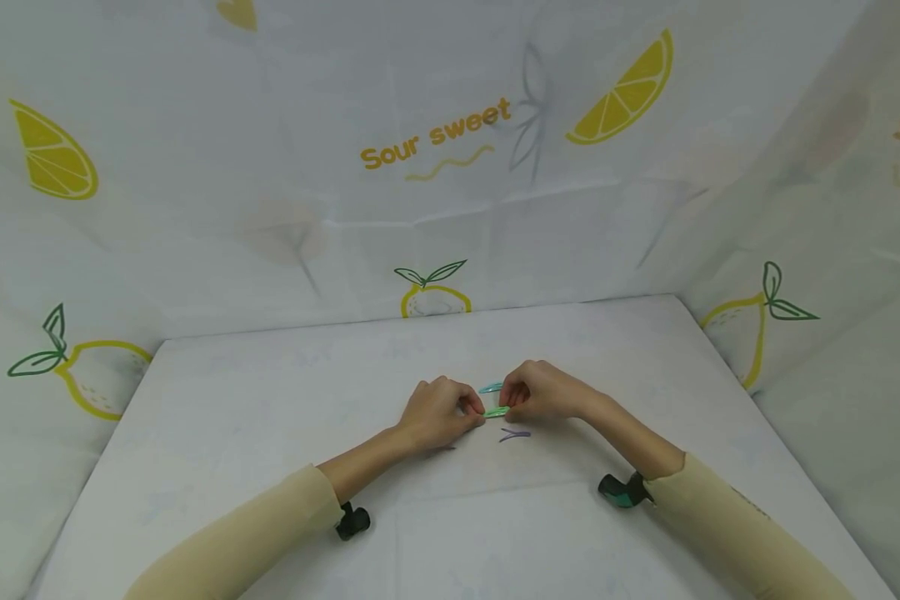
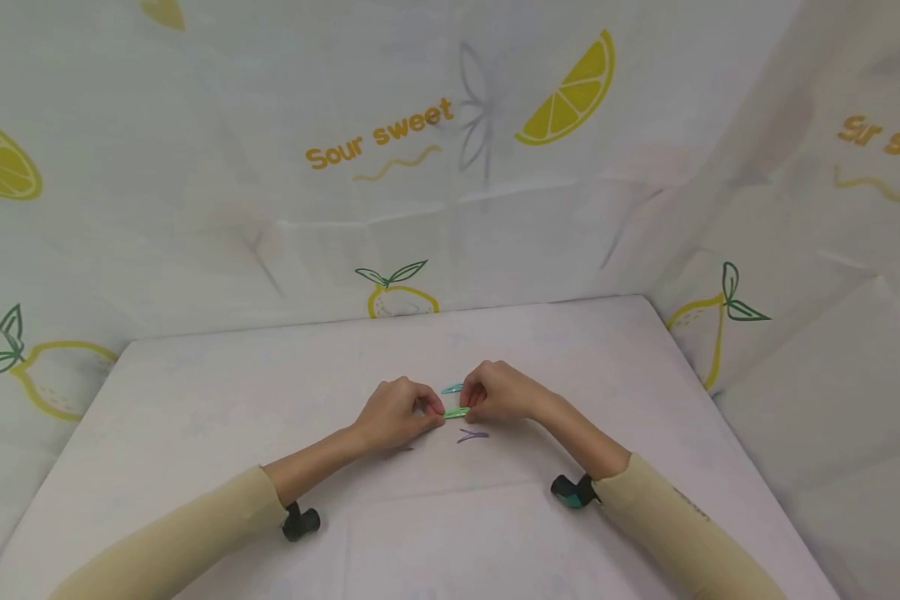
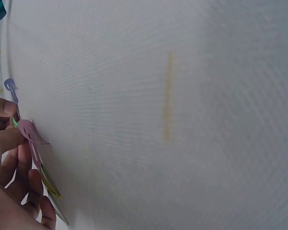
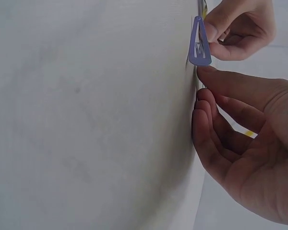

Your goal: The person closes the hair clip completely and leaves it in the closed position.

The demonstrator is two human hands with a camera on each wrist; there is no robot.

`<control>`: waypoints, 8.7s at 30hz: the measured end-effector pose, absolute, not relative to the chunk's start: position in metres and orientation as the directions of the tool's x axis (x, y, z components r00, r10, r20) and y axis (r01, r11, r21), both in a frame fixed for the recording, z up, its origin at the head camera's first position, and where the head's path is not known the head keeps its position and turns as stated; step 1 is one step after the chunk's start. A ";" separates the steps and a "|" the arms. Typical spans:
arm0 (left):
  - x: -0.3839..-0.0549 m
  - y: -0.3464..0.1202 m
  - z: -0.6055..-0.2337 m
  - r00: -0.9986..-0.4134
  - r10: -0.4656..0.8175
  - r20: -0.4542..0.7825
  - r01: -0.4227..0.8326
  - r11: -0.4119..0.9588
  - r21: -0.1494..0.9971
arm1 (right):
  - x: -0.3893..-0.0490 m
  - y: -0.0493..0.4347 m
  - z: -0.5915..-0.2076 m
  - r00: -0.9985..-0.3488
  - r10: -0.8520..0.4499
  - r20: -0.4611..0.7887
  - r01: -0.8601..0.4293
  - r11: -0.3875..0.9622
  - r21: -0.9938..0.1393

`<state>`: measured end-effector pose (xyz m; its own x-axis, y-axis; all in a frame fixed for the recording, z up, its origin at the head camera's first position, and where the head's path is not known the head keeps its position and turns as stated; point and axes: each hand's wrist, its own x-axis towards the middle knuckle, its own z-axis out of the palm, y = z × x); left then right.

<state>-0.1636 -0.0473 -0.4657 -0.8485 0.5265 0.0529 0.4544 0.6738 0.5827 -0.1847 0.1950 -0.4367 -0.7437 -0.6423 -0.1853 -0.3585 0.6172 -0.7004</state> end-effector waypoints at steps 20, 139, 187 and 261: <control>-0.160 -0.046 -0.464 -0.855 0.516 0.050 0.441 0.674 0.593 | -0.186 0.194 -0.437 -0.750 -0.630 -0.202 -0.342 0.631 -0.696; -0.120 -0.136 -0.471 -0.853 0.429 0.298 0.485 0.438 0.757 | -0.150 0.135 -0.424 -0.731 -0.680 0.054 -0.484 0.460 -0.745; -0.121 -0.136 -0.463 -0.854 0.376 0.360 0.485 0.326 0.811 | -0.153 0.132 -0.422 -0.743 -0.669 0.001 -0.243 0.268 -0.932; -0.120 -0.143 -0.475 -0.848 0.405 0.341 0.491 0.358 0.794 | -0.152 0.128 -0.430 -0.734 -0.678 -0.045 -0.296 0.379 -0.877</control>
